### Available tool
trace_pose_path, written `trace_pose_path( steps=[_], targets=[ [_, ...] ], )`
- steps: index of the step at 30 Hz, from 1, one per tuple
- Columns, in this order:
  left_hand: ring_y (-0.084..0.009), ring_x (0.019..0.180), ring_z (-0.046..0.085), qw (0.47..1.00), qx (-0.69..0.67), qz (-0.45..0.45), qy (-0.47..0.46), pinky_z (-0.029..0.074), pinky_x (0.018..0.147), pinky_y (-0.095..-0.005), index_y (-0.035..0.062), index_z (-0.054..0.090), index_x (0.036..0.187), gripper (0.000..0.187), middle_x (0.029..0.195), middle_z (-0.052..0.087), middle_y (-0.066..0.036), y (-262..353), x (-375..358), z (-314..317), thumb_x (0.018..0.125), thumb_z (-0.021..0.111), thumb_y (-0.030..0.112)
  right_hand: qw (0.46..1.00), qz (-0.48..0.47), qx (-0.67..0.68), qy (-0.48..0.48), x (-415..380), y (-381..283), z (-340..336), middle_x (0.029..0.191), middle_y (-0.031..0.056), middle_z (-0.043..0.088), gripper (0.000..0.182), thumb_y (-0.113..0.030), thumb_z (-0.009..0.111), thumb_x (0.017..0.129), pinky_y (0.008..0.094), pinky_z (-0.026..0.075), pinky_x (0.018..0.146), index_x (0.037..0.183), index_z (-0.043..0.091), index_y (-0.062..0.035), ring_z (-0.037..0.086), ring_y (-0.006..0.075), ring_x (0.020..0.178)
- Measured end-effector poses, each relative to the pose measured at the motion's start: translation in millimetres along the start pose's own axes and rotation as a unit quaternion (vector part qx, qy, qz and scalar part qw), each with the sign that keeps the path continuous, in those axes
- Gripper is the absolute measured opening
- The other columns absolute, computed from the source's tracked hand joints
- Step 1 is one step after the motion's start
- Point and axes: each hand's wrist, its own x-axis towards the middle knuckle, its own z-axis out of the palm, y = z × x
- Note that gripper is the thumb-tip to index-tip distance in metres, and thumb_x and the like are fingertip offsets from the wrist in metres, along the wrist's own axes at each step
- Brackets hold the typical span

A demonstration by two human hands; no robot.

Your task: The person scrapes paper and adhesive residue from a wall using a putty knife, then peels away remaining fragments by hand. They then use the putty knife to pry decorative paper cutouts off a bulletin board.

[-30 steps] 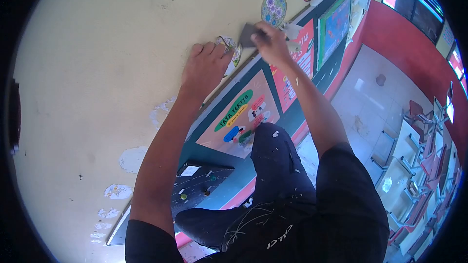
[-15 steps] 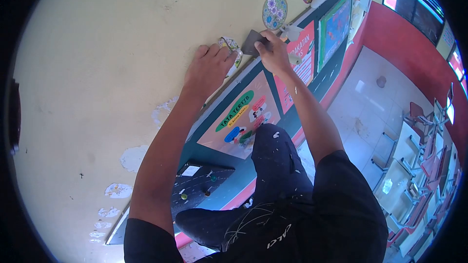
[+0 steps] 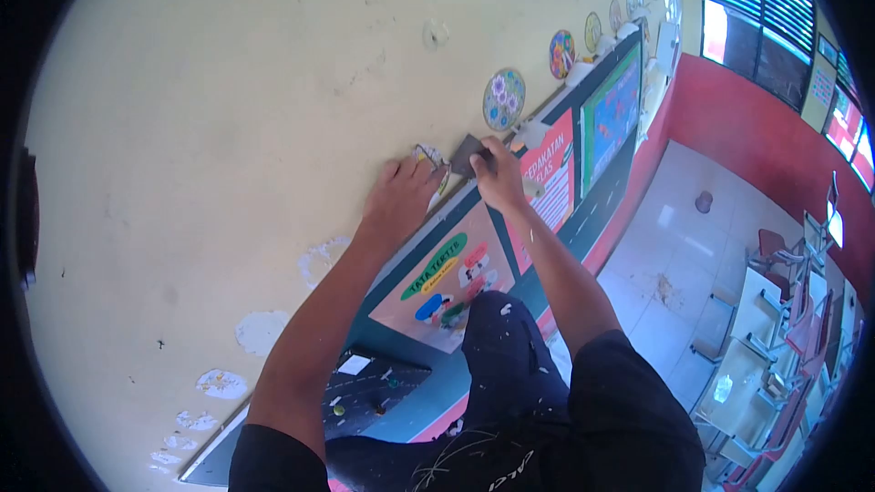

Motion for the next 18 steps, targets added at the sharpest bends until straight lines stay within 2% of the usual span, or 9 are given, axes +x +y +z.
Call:
trace_pose_path(
  steps=[3,5,8,10,13,16,18],
  targets=[
    [-0.0196,0.117,0.047,1.0,0.009,-0.003,-0.016,0.035,0.097,-0.0359,0.0163,0.058,0.132,0.043,0.119,0.055,-0.004,1.6,2.3,-6.3,0.09,0.049,0.017,1.0,-0.021,-0.001,0.017,-1.9,-9.4,-2.2,0.085,0.0188,0.065,0.02,-0.008,0.065,0.085,0.0369,0.05,0.073,0.103,0.058,-0.0011,0.068,0.0346,0.083],
    [-0.0194,0.117,0.047,0.999,0.003,0.001,-0.041,0.035,0.097,-0.035,0.0161,0.058,0.132,0.042,0.119,0.054,-0.004,0.8,1.6,-9.3,0.091,0.049,0.017,1.0,0.016,0.012,-0.009,-2.0,-15.8,-5.2,0.084,0.017,0.065,0.02,-0.008,0.064,0.086,0.0362,0.05,0.073,0.103,0.058,-0.0014,0.067,0.0301,0.081],
    [-0.0191,0.11,0.049,0.999,-0.003,0.016,0.037,0.036,0.094,-0.0349,0.0175,0.062,0.127,0.04,0.109,0.055,-0.004,-2.1,-2.6,1.0,0.088,0.052,0.017,0.998,0.028,0.037,-0.032,-3.1,-25.7,-6.3,0.085,0.0157,0.064,0.02,-0.008,0.064,0.086,0.0351,0.049,0.075,0.104,0.058,-0.0019,0.066,0.0271,0.082],
    [-0.0182,0.104,0.052,0.995,-0.068,0.027,0.065,0.037,0.088,-0.0344,0.0161,0.063,0.124,0.037,0.103,0.056,-0.002,-5.8,-14.8,-17.2,0.088,0.054,0.018,0.997,0.019,0.058,-0.039,-12.2,-29.5,-12.8,0.086,0.015,0.064,0.02,-0.008,0.064,0.087,0.0341,0.049,0.076,0.105,0.058,-0.0022,0.065,0.0257,0.082],
    [-0.016,0.089,0.054,0.988,-0.114,0.017,0.108,0.037,0.075,-0.0339,0.0166,0.066,0.116,0.034,0.09,0.054,0.002,-2.2,-52.7,-49.6,0.083,0.059,0.016,0.975,0.005,0.134,-0.178,-42.6,-65.1,-44.2,0.088,0.0079,0.061,0.016,-0.009,0.064,0.09,0.03,0.045,0.078,0.1,0.057,0.0009,0.058,0.0166,0.084],
    [-0.0141,0.066,0.051,0.969,-0.168,-0.029,0.18,0.034,0.061,-0.0335,0.0181,0.071,0.102,0.03,0.073,0.048,0.004,23.8,-111.1,-76.2,0.073,0.065,0.01,0.952,-0.156,-0.039,-0.26,-45.4,-86.5,-66.1,0.093,0.008,0.062,0.019,-0.01,0.065,0.09,0.031,0.047,0.081,0.104,0.059,0.0004,0.059,0.0165,0.089],
    [-0.0163,0.056,0.048,0.943,-0.265,-0.095,0.175,0.034,0.057,-0.0344,0.0188,0.073,0.094,0.028,0.064,0.044,0.002,49.2,-149.0,-74.2,0.069,0.067,0.008,0.991,-0.04,-0.068,-0.109,-29.1,-57.0,-56.5,0.09,0.0113,0.065,0.023,-0.011,0.066,0.089,0.032,0.048,0.079,0.108,0.059,-0.0001,0.063,0.0209,0.086]
  ],
)
